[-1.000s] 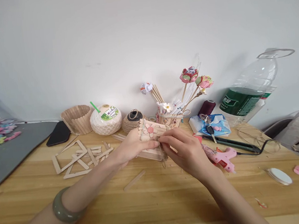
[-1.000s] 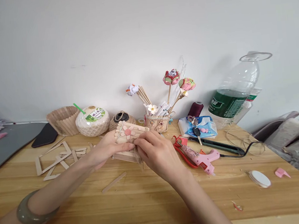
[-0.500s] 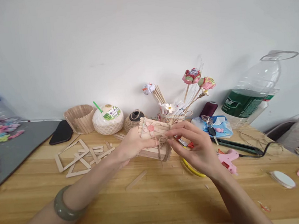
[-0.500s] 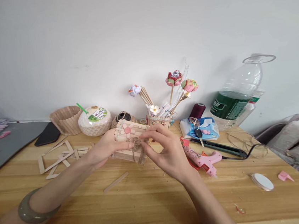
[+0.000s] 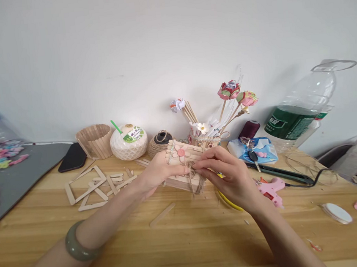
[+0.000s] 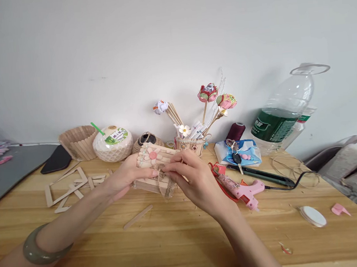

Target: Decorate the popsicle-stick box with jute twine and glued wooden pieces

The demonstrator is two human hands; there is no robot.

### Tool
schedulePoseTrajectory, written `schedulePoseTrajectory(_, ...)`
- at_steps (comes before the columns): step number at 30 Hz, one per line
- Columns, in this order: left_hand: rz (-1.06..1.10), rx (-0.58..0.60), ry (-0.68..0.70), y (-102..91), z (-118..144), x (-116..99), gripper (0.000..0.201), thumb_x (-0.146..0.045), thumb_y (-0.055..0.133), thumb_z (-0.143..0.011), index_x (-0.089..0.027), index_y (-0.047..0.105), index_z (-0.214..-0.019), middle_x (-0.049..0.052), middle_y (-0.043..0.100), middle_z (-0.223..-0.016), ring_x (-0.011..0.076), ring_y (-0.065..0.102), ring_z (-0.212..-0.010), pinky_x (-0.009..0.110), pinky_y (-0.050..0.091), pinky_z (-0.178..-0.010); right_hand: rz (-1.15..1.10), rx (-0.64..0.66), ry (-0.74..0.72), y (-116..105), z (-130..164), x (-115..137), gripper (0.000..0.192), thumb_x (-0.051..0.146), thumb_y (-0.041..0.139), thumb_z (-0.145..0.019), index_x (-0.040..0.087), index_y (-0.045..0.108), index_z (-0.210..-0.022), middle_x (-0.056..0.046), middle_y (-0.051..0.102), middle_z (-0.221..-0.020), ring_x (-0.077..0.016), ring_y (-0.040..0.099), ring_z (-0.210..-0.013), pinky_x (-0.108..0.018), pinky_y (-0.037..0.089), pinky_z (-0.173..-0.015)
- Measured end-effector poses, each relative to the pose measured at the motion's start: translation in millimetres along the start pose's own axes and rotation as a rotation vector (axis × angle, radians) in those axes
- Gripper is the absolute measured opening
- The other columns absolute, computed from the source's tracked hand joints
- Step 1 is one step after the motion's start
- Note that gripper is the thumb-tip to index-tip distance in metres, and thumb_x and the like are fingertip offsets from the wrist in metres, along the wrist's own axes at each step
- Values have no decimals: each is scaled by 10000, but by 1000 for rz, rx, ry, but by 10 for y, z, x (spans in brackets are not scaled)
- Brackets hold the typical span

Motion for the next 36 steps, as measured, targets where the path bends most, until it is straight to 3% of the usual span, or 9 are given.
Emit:
schedulePoseTrajectory(6, 6, 2, 14, 5, 2, -13, 358, -159, 661, -711, -160, 628, -1067, 56, 658, -1107, 218, 574, -1059, 303, 442, -893, 16, 2, 1, -7, 5, 5, 155, 103, 529, -837, 200, 622, -914, -49, 563, -863, -159, 530, -804, -296, 467, -663)
schedulePoseTrajectory(12, 2, 13, 12, 8, -7, -1, 402, -69, 641, -685, -164, 622, -1074, 48, 651, -1122, 199, 580, -1053, 293, 444, -900, 26, -11, 22, -10, -3, 2, 157, 107, 540, -830, 209, 630, -908, -39, 563, -848, -154, 536, -790, -286, 462, -662)
schedulePoseTrajectory(19, -26, -41, -16, -25, -1, -25, 349, -118, 667, -675, -141, 636, -1022, 66, 693, -1020, 211, 617, -983, 300, 482, -835, -114, -286, 319, -197, 74, -255, 109, 216, 550, -833, 243, 619, -913, -23, 561, -883, -160, 542, -804, -283, 451, -653)
schedulePoseTrajectory(22, -52, -66, -9, -55, -8, -43, 363, -115, 670, -662, -134, 633, -1023, 69, 692, -1018, 221, 615, -986, 310, 484, -836, -227, -338, 419, -203, 123, -350, 133, 239, 529, -842, 254, 562, -969, -17, 545, -907, -162, 538, -814, -292, 447, -673)
schedulePoseTrajectory(30, -164, -33, -7, -89, -21, 3, 368, -129, 639, -677, -143, 608, -1044, 55, 679, -1028, 230, 609, -975, 334, 477, -834, 18, -87, 225, 66, 17, -69, 157, 172, 587, -766, 237, 591, -909, -57, 485, -1054, -230, 445, -1027, -405, 378, -884)
schedulePoseTrajectory(36, -216, 51, -56, -162, -43, 45, 383, -112, 646, -651, -157, 607, -1029, 50, 671, -1031, 223, 598, -974, 332, 460, -835, 129, -100, 193, 215, 75, -59, 196, 151, 586, -759, 239, 570, -933, -77, 457, -1096, -252, 425, -1040, -445, 385, -877)
Point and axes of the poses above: each hand's wrist, its own z-axis away from the middle knuckle, its own y-axis out of the palm, x = y × z, the point moved 8 cm from there along -z, towards the middle knuckle
